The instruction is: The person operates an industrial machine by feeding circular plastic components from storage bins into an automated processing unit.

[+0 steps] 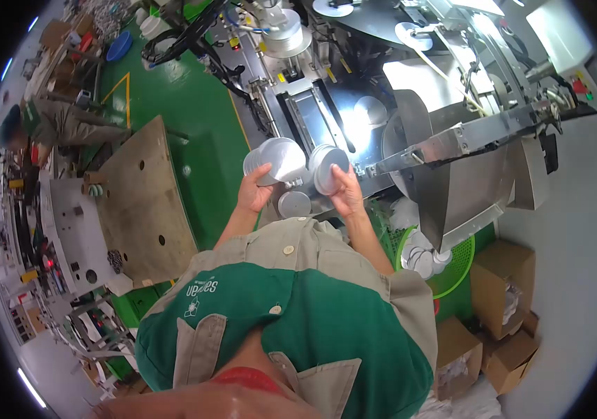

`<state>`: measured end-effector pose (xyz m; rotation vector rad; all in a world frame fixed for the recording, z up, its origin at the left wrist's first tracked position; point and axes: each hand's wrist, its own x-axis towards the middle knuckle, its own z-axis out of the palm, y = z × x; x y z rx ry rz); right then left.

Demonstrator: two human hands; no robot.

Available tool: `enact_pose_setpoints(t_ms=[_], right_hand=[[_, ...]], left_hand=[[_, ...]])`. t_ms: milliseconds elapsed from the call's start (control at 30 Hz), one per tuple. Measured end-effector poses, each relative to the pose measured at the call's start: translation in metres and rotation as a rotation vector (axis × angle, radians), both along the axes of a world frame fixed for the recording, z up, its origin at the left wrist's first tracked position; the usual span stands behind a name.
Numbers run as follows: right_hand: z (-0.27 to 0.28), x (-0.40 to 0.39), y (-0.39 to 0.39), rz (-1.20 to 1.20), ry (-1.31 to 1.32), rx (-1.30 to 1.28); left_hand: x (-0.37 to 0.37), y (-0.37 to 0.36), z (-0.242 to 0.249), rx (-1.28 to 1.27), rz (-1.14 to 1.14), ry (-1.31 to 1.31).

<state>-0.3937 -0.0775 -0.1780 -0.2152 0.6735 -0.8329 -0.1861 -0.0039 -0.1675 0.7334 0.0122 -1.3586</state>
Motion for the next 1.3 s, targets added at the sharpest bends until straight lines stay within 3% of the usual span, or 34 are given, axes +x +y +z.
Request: enact_pose_setpoints(t_ms=[200, 300, 567, 900, 1100, 1200, 1267, 1300], right_hand=[[0.008, 0.017, 0.007, 0.179, 0.192, -0.176], [0.002, 0.020, 0.006, 0.138, 0.296, -0.248], [-0.008, 0.016, -0.008, 0.150, 0.310, -0.233], [-0.012, 0.005, -0.044, 0.184, 0.378, -0.306], [-0.072, -0.008, -0.109, -0.404, 0.259, -0.143], [-0.079, -0.002, -0.122, -0.574, 0.448, 0.072], [-0.103, -0.005, -0.105, -0.557, 0.503, 0.088], [-0.081, -0.002, -0.092, -0.472, 0.431, 0.058]], left_hand=[[-0.016, -0.007, -0.002, -0.011, 0.010, 0.116], [-0.016, -0.011, -0.015, 0.051, 0.028, 0.102], [-0.021, -0.031, -0.014, 0.051, 0.018, 0.034], [-0.006, -0.060, -0.034, 0.155, -0.003, 0.135], [0.008, -0.076, -0.044, 0.216, 0.078, 0.031], [0.009, -0.077, -0.046, 0.217, 0.029, -0.009], [0.004, -0.083, -0.040, 0.219, 0.011, -0.052], [0.001, -0.086, -0.035, 0.203, -0.005, -0.082]])
